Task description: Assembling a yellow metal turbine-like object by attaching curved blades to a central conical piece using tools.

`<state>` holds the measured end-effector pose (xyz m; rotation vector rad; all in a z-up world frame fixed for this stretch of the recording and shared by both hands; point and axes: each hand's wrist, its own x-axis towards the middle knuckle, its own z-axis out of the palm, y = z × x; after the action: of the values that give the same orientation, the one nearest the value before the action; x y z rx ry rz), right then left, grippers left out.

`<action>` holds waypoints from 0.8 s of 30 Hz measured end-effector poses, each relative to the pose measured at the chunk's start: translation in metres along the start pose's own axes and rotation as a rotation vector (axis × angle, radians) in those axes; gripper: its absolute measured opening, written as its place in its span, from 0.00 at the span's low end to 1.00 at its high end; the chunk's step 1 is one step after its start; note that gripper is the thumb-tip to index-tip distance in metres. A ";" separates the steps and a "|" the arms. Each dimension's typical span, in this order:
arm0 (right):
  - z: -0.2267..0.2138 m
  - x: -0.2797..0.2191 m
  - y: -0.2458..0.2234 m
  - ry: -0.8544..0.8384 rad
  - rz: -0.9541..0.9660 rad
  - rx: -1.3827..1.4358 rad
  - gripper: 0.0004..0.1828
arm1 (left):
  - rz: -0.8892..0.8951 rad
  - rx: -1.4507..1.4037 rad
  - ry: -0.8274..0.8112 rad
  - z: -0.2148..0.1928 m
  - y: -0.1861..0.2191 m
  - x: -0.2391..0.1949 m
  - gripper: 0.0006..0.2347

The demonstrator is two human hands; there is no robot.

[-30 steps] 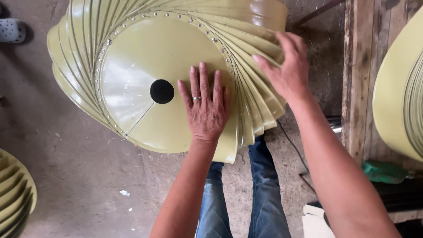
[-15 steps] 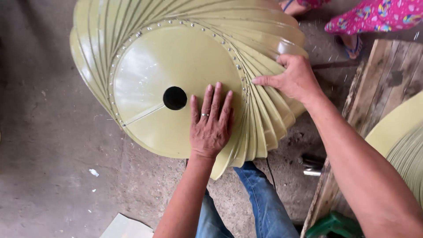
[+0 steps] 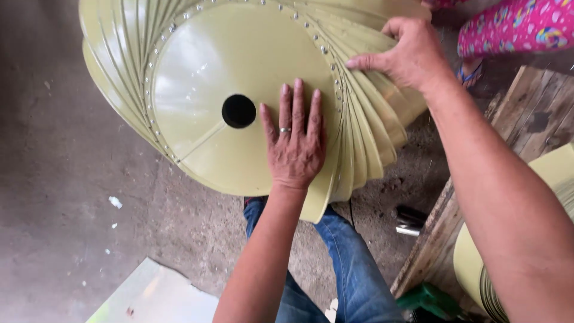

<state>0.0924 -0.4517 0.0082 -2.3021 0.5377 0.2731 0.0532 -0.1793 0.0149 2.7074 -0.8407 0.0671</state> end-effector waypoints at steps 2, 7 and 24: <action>-0.003 -0.002 0.005 -0.014 -0.065 0.053 0.34 | 0.000 0.025 -0.019 0.001 0.003 0.001 0.22; -0.001 -0.054 -0.021 0.341 -0.360 -0.174 0.32 | 0.010 0.039 -0.053 0.002 0.008 0.003 0.23; 0.162 -0.248 -0.070 0.508 0.294 0.397 0.15 | 0.089 0.070 -0.115 0.009 -0.006 0.002 0.21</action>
<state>-0.1016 -0.2181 0.0247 -1.8895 1.0834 -0.2735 0.0575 -0.1783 0.0048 2.7600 -1.0106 -0.0404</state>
